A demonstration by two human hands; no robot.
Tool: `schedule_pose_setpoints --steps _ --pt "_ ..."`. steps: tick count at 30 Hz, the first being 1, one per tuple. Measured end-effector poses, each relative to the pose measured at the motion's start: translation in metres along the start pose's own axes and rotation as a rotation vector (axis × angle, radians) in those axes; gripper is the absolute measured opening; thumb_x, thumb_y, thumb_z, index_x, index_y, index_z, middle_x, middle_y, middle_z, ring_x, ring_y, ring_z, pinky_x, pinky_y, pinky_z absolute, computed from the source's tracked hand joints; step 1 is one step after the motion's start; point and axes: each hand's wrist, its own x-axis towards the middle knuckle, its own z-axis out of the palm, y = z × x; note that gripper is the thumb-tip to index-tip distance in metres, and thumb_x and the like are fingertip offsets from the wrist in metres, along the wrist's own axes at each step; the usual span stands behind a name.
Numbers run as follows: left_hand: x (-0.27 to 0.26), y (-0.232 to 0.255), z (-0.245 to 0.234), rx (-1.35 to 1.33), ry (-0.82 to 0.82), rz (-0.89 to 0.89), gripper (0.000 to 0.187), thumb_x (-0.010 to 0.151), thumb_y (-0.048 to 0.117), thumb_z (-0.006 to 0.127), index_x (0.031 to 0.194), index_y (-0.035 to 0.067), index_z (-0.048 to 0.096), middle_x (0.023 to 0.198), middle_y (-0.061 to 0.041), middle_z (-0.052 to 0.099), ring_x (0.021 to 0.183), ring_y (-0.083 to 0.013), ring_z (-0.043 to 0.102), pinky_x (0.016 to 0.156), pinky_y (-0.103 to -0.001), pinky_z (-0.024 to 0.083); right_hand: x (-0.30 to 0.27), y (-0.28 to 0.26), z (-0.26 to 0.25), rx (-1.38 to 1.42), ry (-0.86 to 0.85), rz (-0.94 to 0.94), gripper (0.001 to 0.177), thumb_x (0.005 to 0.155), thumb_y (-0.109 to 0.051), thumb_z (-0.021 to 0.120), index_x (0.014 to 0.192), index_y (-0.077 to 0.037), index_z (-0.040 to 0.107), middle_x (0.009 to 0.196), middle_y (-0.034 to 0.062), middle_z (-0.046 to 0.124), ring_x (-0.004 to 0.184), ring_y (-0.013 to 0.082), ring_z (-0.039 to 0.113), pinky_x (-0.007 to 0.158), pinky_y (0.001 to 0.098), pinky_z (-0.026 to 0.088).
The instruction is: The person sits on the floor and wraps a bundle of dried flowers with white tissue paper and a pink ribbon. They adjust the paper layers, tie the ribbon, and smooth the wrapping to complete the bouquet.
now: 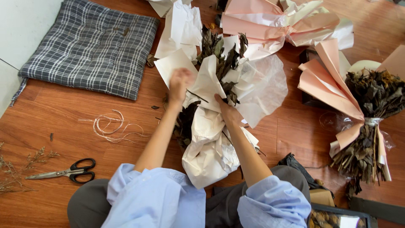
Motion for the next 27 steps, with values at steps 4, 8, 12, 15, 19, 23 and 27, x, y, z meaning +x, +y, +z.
schedule_pose_setpoints --steps 4,8,12,15,19,23,27 --pt "0.041 -0.032 -0.06 0.361 0.444 -0.215 0.085 0.083 0.022 0.074 0.148 -0.005 0.027 0.149 -0.032 0.029 0.14 -0.0416 0.024 0.111 -0.056 0.023 0.034 0.025 0.018 -0.119 0.06 0.063 0.106 0.069 -0.091 0.07 0.137 -0.01 0.062 0.142 0.0215 0.053 0.136 0.0418 0.042 0.114 0.0544 0.023" --pt "0.063 -0.072 -0.058 0.028 0.174 -0.654 0.08 0.096 0.04 0.072 0.148 -0.009 0.036 0.157 -0.025 0.034 0.146 -0.0325 0.031 0.12 -0.048 0.023 0.02 0.029 0.021 0.009 0.099 0.02 0.107 0.057 -0.092 0.065 0.128 -0.012 0.071 0.13 0.0158 0.068 0.129 0.0339 0.055 0.11 0.0461 0.035" --pt "0.07 -0.09 -0.013 -0.029 0.005 -0.425 0.057 0.092 0.033 0.062 0.138 -0.001 0.059 0.141 -0.022 0.065 0.13 -0.0299 0.06 0.109 -0.041 0.043 0.006 0.006 0.006 -0.126 -0.067 0.17 0.101 0.068 -0.094 0.062 0.119 -0.007 0.077 0.124 0.0142 0.073 0.13 0.032 0.057 0.117 0.0458 0.032" --pt "0.058 -0.074 0.011 0.287 -0.285 -0.44 0.056 0.103 0.04 0.05 0.141 0.001 0.064 0.134 -0.034 0.07 0.118 -0.0411 0.066 0.096 -0.047 0.053 -0.002 -0.001 0.0 -0.067 -0.076 0.175 0.089 0.068 -0.086 0.064 0.107 -0.009 0.083 0.117 0.0108 0.078 0.127 0.029 0.061 0.118 0.0437 0.034" --pt "-0.019 -0.067 0.04 0.818 -0.262 0.139 0.068 0.088 0.016 0.055 0.154 0.007 0.045 0.156 -0.026 0.043 0.128 -0.0426 0.056 0.1 -0.05 0.051 -0.01 0.004 0.012 0.215 0.171 -0.141 0.078 0.066 -0.073 0.076 0.113 -0.011 0.076 0.115 0.0105 0.076 0.117 0.0303 0.063 0.106 0.0402 0.042" --pt "-0.054 -0.046 0.063 1.176 -0.14 0.322 0.075 0.094 0.026 0.054 0.16 0.003 0.028 0.156 -0.036 0.032 0.14 -0.0513 0.042 0.113 -0.058 0.036 -0.005 0.005 0.012 0.192 0.186 -0.302 0.066 0.074 -0.06 0.08 0.115 -0.009 0.075 0.115 0.0122 0.074 0.109 0.03 0.067 0.098 0.0387 0.048" --pt "-0.092 -0.002 0.053 1.149 -0.253 0.174 0.078 0.095 0.042 0.052 0.161 0.011 0.024 0.156 -0.041 0.023 0.142 -0.0581 0.029 0.116 -0.063 0.025 0.0 0.009 -0.022 0.424 -0.451 -0.35 0.057 0.079 -0.047 0.08 0.11 0.0 0.08 0.108 0.0194 0.074 0.101 0.0314 0.066 0.09 0.0403 0.051"
